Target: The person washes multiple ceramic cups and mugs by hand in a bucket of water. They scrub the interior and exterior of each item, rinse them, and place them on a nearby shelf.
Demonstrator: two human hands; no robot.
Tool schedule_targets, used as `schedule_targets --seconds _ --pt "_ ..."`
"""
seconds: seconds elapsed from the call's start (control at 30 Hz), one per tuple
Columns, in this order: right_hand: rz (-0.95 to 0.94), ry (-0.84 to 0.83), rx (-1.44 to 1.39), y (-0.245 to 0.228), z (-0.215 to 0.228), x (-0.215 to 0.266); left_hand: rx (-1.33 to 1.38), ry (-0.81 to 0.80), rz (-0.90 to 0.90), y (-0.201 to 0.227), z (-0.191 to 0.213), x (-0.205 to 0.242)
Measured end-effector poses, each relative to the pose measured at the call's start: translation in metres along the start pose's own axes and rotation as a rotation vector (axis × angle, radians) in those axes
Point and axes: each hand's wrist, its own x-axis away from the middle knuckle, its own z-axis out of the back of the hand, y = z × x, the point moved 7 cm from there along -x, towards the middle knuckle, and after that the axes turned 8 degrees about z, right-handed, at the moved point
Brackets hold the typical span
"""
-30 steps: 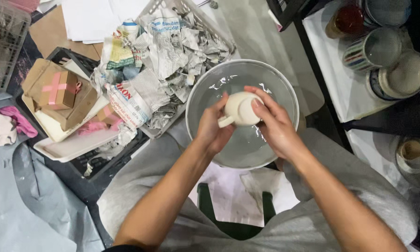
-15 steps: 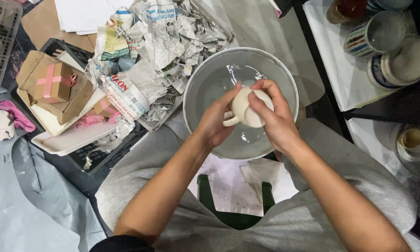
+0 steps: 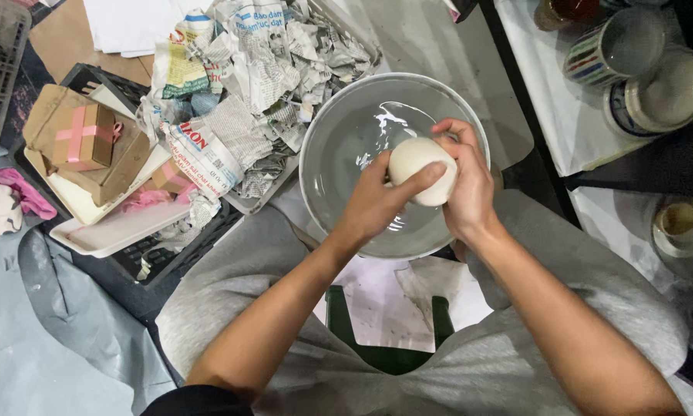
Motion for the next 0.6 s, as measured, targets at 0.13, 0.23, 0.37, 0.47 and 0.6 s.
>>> schedule_targets --seconds 0.13,0.23,0.37,0.47,0.6 --pt "-0.207 0.145 -0.026 0.011 0.008 0.0 -0.273 0.107 -0.29 0.023 0.004 0.017" --pt "-0.229 0.205 -0.089 0.017 0.01 -0.002 -0.338 0.153 -0.492 0.039 0.006 0.029" --pt "-0.291 0.239 -0.106 0.03 0.014 -0.002 -0.358 0.136 -0.353 0.029 0.006 0.028" --pt "-0.325 0.212 -0.099 0.039 0.016 -0.004 -0.44 0.152 -0.517 0.038 0.003 0.035" --pt "-0.378 0.182 -0.077 0.048 0.02 -0.001 -0.474 0.027 -0.759 0.05 0.001 0.046"
